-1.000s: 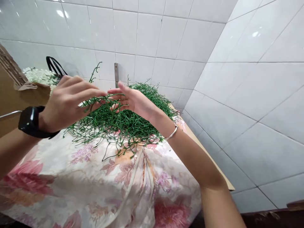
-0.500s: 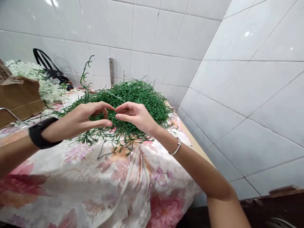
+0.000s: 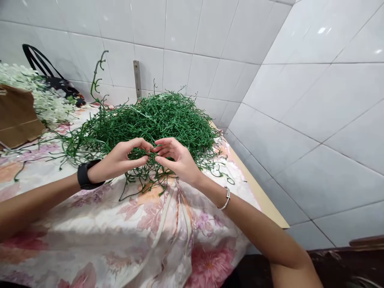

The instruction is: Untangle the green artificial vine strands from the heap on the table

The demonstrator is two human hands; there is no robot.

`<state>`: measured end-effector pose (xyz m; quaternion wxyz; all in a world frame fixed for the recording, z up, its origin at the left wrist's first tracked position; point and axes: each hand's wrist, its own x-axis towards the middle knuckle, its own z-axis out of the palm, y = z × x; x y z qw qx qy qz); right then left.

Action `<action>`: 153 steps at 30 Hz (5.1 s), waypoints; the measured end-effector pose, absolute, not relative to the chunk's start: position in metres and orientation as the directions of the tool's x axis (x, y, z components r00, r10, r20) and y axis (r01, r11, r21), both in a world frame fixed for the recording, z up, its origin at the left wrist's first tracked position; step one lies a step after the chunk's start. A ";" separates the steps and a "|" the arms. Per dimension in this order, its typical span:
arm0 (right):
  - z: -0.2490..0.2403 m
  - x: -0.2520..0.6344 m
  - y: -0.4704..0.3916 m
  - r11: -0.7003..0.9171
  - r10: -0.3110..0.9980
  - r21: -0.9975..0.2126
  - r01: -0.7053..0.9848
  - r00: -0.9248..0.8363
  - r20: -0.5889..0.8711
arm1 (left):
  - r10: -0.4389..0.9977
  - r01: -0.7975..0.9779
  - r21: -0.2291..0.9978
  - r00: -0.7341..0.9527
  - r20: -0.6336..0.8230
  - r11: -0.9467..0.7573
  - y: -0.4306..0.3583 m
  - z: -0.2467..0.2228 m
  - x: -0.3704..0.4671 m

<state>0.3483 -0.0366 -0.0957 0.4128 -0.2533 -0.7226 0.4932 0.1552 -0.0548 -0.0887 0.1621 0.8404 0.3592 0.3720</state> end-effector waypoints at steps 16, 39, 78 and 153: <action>-0.111 0.351 -0.044 0.213 0.695 -0.977 0.024 -0.706 0.135 | 0.764 0.518 0.570 0.521 0.380 -0.638 -0.063 -0.109 0.154; -0.102 0.357 -0.036 -0.117 0.803 -0.965 -0.233 -0.594 0.046 | 0.649 0.573 0.334 0.529 0.547 -0.748 -0.069 -0.126 0.165; -0.116 0.357 -0.044 0.931 0.365 -0.228 0.284 -0.731 0.576 | 0.731 -0.039 0.734 -0.150 0.666 -0.678 -0.058 -0.120 0.151; -0.102 0.342 -0.038 0.821 0.517 -0.539 0.189 -0.648 0.559 | 0.801 0.242 0.776 0.338 0.495 -0.582 -0.066 -0.115 0.148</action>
